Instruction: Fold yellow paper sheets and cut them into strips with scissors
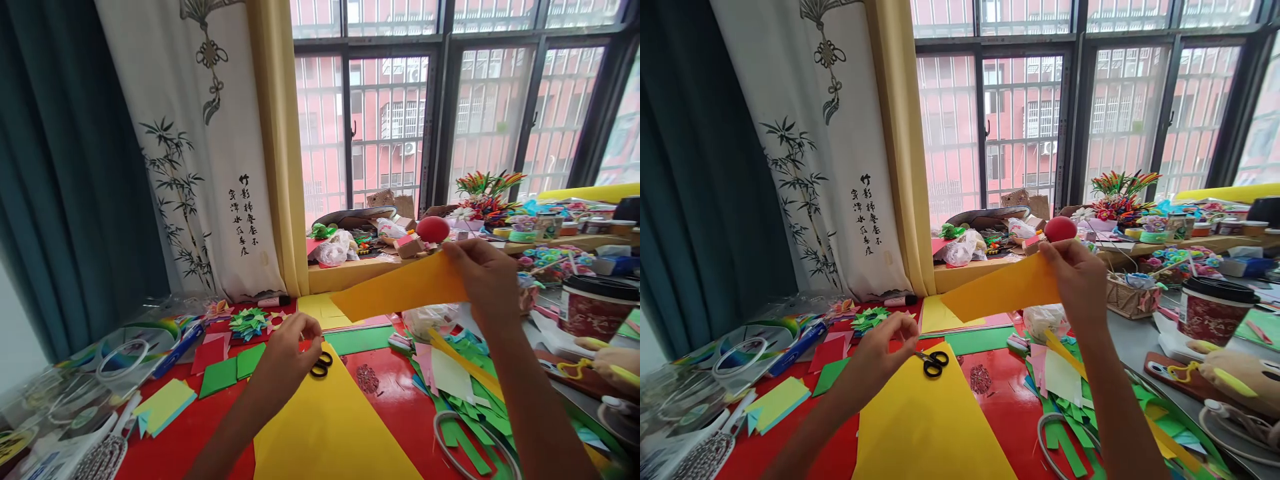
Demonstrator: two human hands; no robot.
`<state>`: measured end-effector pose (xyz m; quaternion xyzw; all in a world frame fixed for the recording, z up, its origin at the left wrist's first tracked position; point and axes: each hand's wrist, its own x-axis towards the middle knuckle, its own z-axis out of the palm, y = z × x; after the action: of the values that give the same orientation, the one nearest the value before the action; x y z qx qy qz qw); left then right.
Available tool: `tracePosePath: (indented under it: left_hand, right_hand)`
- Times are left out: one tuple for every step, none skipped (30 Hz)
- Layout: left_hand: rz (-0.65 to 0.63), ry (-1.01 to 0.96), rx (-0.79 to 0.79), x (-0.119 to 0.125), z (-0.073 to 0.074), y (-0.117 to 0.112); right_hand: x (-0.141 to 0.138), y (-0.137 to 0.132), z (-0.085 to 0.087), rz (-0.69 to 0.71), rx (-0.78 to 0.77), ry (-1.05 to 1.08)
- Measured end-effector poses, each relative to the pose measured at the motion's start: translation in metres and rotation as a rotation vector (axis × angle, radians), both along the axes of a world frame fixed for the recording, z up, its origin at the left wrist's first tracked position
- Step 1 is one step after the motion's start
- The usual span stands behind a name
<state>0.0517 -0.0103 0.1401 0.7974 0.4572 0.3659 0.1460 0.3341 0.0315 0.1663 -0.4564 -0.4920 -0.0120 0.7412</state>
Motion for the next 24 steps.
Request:
tracePosePath:
  left_hand:
    - [0.033, -0.011, 0.07, 0.001, 0.0, 0.0]
    - [0.056, -0.023, 0.131, 0.002, -0.001, 0.0]
    - [0.066, -0.029, 0.179, 0.003, -0.003, 0.0]
    - [0.062, -0.027, 0.213, 0.004, -0.004, 0.001]
    - [0.048, -0.017, 0.237, 0.004, -0.005, 0.001]
    - [0.028, -0.003, 0.254, 0.004, -0.006, 0.002]
    - [0.008, 0.015, 0.263, 0.003, -0.006, 0.003]
    - [-0.006, 0.032, 0.262, 0.002, -0.006, 0.003]
    - [-0.013, 0.045, 0.247, 0.0, -0.005, 0.004]
    - [-0.01, 0.05, 0.219, -0.002, -0.003, 0.004]
    - [0.002, 0.045, 0.183, -0.004, -0.001, 0.004]
    - [0.018, 0.029, 0.143, -0.007, 0.0, 0.005]
    - [0.035, -0.002, 0.106, -0.009, 0.002, 0.005]
    - [0.049, -0.043, 0.076, -0.01, 0.003, 0.005]
    - [0.062, -0.087, 0.049, -0.012, 0.003, 0.005]
    - [0.074, -0.126, 0.023, -0.012, 0.003, 0.005]
    - [0.082, -0.154, -0.003, -0.013, 0.003, 0.006]
    - [0.089, -0.168, -0.019, -0.013, 0.002, 0.007]
    - [0.097, -0.167, -0.014, -0.012, 0.001, 0.008]
    - [0.114, -0.154, 0.018, -0.011, 0.0, 0.009]
    - [0.142, -0.132, 0.077, -0.01, -0.002, 0.01]
    - [0.178, -0.101, 0.158, -0.008, -0.004, 0.011]
    - [0.213, -0.061, 0.24, -0.007, -0.005, 0.012]
    - [0.233, -0.015, 0.306, -0.005, -0.008, 0.012]
  right_hand:
    - [-0.01, -0.001, 0.0, 0.023, -0.008, -0.04]
    - [-0.023, -0.003, -0.001, 0.052, -0.02, -0.079]
    - [-0.038, -0.005, -0.001, 0.118, -0.044, -0.171]
    - [-0.055, -0.009, -0.002, 0.196, -0.054, -0.25]
    - [-0.072, -0.013, -0.004, 0.3, -0.09, -0.333]
    - [-0.087, -0.017, -0.005, 0.389, -0.119, -0.39]
    - [-0.1, -0.021, -0.006, 0.476, -0.146, -0.433]
    - [-0.11, -0.026, -0.007, 0.544, -0.158, -0.451]
    - [-0.117, -0.029, -0.007, 0.587, -0.164, -0.467]
    - [-0.12, -0.032, -0.007, 0.604, -0.169, -0.474]
    - [-0.119, -0.033, -0.007, 0.603, -0.18, -0.471]
    - [-0.116, -0.034, -0.006, 0.599, -0.204, -0.471]
    - [-0.111, -0.033, -0.005, 0.599, -0.24, -0.476]
    - [-0.105, -0.033, -0.004, 0.612, -0.288, -0.483]
    - [-0.098, -0.032, -0.003, 0.647, -0.345, -0.503]
    - [-0.092, -0.03, -0.003, 0.694, -0.403, -0.525]
    - [-0.088, -0.03, -0.002, 0.747, -0.454, -0.547]
    - [-0.084, -0.029, -0.002, 0.801, -0.497, -0.568]
    - [-0.082, -0.029, -0.001, 0.851, -0.53, -0.58]
    - [-0.081, -0.028, -0.002, 0.892, -0.551, -0.586]
    - [-0.082, -0.028, -0.003, 0.918, -0.562, -0.586]
    - [-0.084, -0.027, -0.004, 0.926, -0.563, -0.574]
    - [-0.086, -0.026, -0.006, 0.922, -0.559, -0.554]
    - [-0.089, -0.025, -0.008, 0.91, -0.555, -0.531]
